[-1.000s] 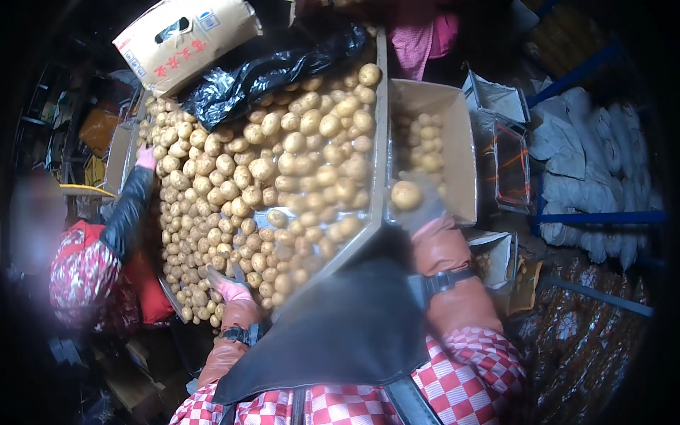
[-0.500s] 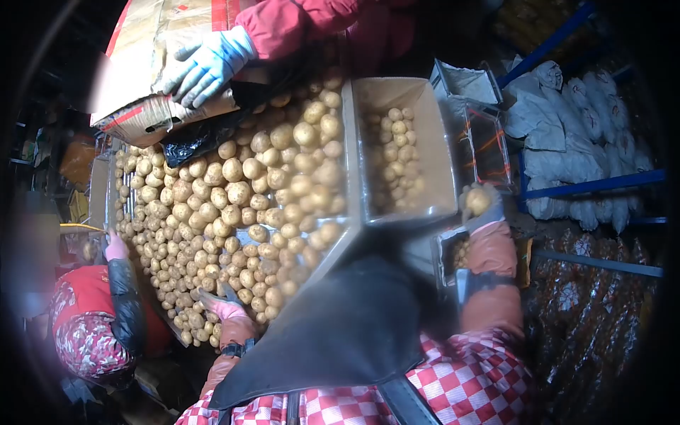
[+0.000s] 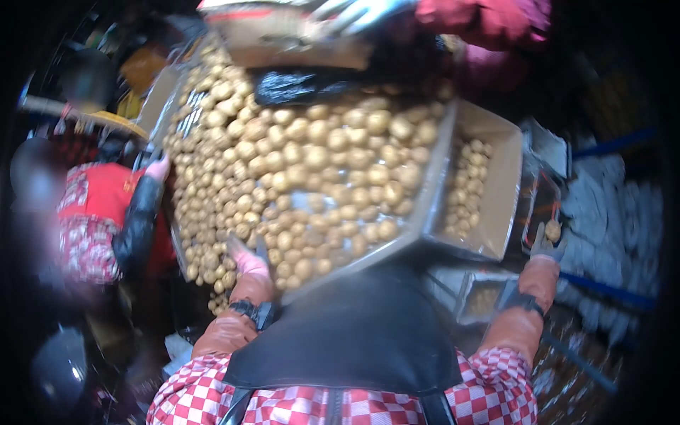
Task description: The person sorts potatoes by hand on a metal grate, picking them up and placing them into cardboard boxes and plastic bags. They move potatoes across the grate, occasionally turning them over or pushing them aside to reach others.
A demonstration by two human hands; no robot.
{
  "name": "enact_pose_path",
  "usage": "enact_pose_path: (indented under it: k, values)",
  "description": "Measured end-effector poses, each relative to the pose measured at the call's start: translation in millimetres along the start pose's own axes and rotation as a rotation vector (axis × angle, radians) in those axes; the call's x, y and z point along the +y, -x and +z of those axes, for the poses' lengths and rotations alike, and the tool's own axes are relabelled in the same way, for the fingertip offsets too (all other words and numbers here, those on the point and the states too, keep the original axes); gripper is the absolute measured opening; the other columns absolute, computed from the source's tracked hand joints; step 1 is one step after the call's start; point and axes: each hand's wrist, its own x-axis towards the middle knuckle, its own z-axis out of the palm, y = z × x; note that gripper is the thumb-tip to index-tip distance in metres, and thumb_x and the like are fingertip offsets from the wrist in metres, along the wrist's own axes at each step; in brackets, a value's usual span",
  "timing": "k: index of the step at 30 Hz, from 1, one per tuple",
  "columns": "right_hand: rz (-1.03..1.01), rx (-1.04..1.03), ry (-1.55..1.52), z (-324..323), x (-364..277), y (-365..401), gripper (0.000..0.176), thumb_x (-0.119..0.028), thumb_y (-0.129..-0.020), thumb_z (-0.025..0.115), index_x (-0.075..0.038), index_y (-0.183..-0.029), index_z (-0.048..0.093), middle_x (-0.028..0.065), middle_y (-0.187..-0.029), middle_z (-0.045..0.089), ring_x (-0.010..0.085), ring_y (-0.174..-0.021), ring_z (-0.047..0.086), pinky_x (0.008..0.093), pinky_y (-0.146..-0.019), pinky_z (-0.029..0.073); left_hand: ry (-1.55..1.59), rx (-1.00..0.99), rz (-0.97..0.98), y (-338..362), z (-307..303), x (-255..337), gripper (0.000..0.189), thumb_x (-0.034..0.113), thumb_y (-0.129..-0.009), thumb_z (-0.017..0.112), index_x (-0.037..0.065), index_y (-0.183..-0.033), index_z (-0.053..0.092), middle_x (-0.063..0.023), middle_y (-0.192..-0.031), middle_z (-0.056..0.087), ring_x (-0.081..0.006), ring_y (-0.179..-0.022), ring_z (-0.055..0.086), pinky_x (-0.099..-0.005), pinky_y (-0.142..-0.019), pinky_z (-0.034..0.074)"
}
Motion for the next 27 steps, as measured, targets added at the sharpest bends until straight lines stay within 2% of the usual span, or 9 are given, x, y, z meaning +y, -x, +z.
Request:
enact_pose_path:
  k: [3,6,8,11,16,19,24,26,27]
  values:
    - [0.335,-0.324,0.275,6.8,58.1,6.5,0.052,-0.041,-0.101,0.051,-0.006,-0.139,0.048,0.0171,-0.142,0.052,0.0349,-0.131,0.051,0.0476,-0.104,0.051,-0.105,-0.097,-0.059,-1.9,-14.9,21.3,0.092,0.048,-0.086,0.069,0.010,-0.156,0.024,-0.0263,-0.156,0.025,-0.0442,-0.145,0.022,-0.0518,-0.120,0.022]
    - [0.141,-0.879,0.821,32.9,164.6,57.0,0.044,-0.035,-0.101,0.055,-0.008,-0.136,0.052,0.0159,-0.132,0.057,0.0265,-0.114,0.061,0.0390,-0.089,0.056,-0.055,-0.148,-0.090,-2.5,-15.3,17.2,0.093,0.047,-0.086,0.068,0.013,-0.158,0.020,-0.0223,-0.159,0.022,-0.0426,-0.147,0.018,-0.0512,-0.120,0.022]
    - [0.604,-0.911,0.845,140.9,196.1,200.0,0.043,-0.026,-0.100,0.059,-0.007,-0.138,0.051,0.0106,-0.121,0.062,0.0188,-0.099,0.063,0.0331,-0.078,0.055,-0.045,-0.150,-0.056,-0.3,-12.1,8.2,0.093,0.046,-0.086,0.068,0.016,-0.158,0.018,-0.0221,-0.159,0.022,-0.0419,-0.147,0.018,-0.0508,-0.120,0.022]
    - [0.581,-1.028,1.255,203.3,279.6,295.3,0.038,-0.024,-0.092,0.066,-0.012,-0.128,0.062,0.0119,-0.105,0.065,0.0214,-0.093,0.064,0.0341,-0.077,0.052,-0.068,-0.115,0.035,-2.4,-2.9,-9.0,0.098,0.047,-0.080,0.074,0.014,-0.157,0.023,-0.0282,-0.155,0.025,-0.0450,-0.145,0.021,-0.0504,-0.120,0.023]
    - [-0.883,-1.702,1.387,264.5,393.1,336.7,0.048,-0.018,-0.084,0.075,-0.010,-0.130,0.060,0.0130,-0.127,0.062,0.0330,-0.122,0.057,0.0382,-0.104,0.046,-0.097,-0.323,0.013,2.9,-38.0,-5.9,0.088,0.047,-0.082,0.072,0.012,-0.153,0.033,-0.0262,-0.156,0.026,-0.0436,-0.146,0.020,-0.0487,-0.120,0.025]
    - [-0.367,-1.412,1.655,270.0,460.1,333.2,0.055,-0.016,-0.075,0.081,-0.017,-0.126,0.060,0.0170,-0.146,0.043,0.0386,-0.124,0.053,0.0419,-0.105,0.046,-0.119,-0.317,0.001,10.8,-32.6,-16.9,0.074,0.043,-0.084,0.071,0.013,-0.147,0.046,-0.0224,-0.152,0.035,-0.0422,-0.145,0.026,-0.0473,-0.120,0.026]
    - [-0.763,-1.378,1.411,262.3,458.0,317.8,0.059,-0.008,-0.069,0.082,-0.010,-0.124,0.059,0.0189,-0.132,0.051,0.0331,-0.108,0.061,0.0377,-0.096,0.051,-0.088,-0.368,-0.087,-42.9,-82.4,64.8,0.044,0.025,-0.082,0.075,0.013,-0.123,0.067,-0.0166,-0.135,0.058,-0.0357,-0.136,0.042,-0.0450,-0.116,0.034]
    - [0.456,-1.013,1.138,295.0,389.9,364.6,0.054,-0.004,-0.074,0.075,-0.008,-0.125,0.058,0.0167,-0.116,0.062,0.0272,-0.102,0.063,0.0379,-0.092,0.053,-0.061,-0.334,0.095,-64.0,-63.6,71.4,0.040,0.022,-0.083,0.073,0.012,-0.121,0.067,-0.0172,-0.129,0.061,-0.0351,-0.131,0.048,-0.0450,-0.112,0.038]
    - [0.527,-1.036,0.871,284.6,386.8,353.2,0.047,-0.008,-0.082,0.068,-0.003,-0.127,0.057,0.0160,-0.115,0.063,0.0260,-0.099,0.063,0.0370,-0.086,0.055,0.023,-0.309,0.187,-75.6,-66.2,82.5,0.038,0.021,-0.083,0.072,0.011,-0.119,0.068,-0.0178,-0.125,0.063,-0.0351,-0.128,0.052,-0.0451,-0.110,0.040]
